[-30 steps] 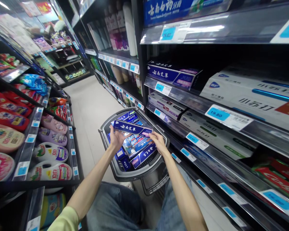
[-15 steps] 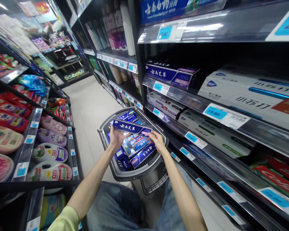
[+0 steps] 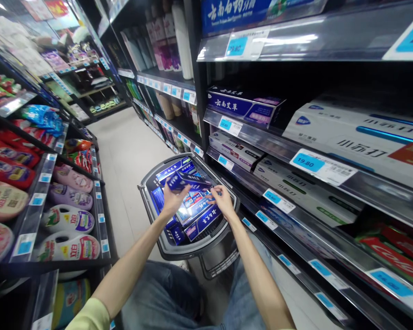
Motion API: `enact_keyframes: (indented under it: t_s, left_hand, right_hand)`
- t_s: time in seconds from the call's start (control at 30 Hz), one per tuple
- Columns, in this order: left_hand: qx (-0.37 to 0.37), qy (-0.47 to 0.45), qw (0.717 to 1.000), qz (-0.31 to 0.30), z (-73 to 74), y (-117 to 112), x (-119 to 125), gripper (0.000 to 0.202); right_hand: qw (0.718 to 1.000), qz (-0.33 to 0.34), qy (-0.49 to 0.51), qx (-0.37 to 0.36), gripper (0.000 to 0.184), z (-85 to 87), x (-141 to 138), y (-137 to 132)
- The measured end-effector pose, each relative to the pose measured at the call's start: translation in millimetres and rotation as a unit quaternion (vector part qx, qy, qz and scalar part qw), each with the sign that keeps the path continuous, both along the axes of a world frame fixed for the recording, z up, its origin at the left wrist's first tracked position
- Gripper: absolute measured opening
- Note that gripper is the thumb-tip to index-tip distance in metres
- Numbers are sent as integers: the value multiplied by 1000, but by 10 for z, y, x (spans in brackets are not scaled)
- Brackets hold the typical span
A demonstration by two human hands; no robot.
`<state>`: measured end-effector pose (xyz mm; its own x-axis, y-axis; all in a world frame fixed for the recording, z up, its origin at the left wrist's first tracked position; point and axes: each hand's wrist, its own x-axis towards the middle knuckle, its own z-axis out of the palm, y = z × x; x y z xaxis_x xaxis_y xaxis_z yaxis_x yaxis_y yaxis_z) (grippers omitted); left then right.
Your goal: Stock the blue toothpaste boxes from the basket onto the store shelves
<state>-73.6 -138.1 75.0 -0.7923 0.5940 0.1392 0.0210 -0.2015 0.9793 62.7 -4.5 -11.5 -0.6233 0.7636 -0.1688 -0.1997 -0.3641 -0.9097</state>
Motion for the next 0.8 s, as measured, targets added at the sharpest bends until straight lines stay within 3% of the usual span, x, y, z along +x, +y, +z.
enact_keyframes:
  t_s: [0.07,0.17,0.23,0.33,0.43,0.53,0.63,0.7,0.8]
  left_hand:
    - [-15,3,993,-120,20,-12,121,29]
    - [-57,9,948,-314,30,-6,233,20]
    - [-76,53,918,-385,36,18,250,26]
    - [-69,126,889,-434,75,55,227,39]
    - [-45,199,903,-377,122,82,190,48]
    - [-30,199,960,-196,108,111,115,43]
    - [-52,119,990,-49,20,124,-40,41]
    - [-92,12,995,-42,-51,112,-167,44]
    - [-136,-112,978,-109,-120,83,-321,49]
  right_hand:
    - [998,53,18,-39,54,32,25,6]
    - [980,171,37,-89,65,103,119,0]
    - [975,205,35,-82,60,144,181,-7]
    - [985,158,40,-50,54,186,226,-4]
    - [989,127,53,-46,60,208,227,12]
    - [983,173,45,-26,71,191,227,17]
    - [966,254,31,29,77,132,237,5]
    - [951,302,22,71,79,95,243,-7]
    - [939,326,13,109,83,75,245,-18]
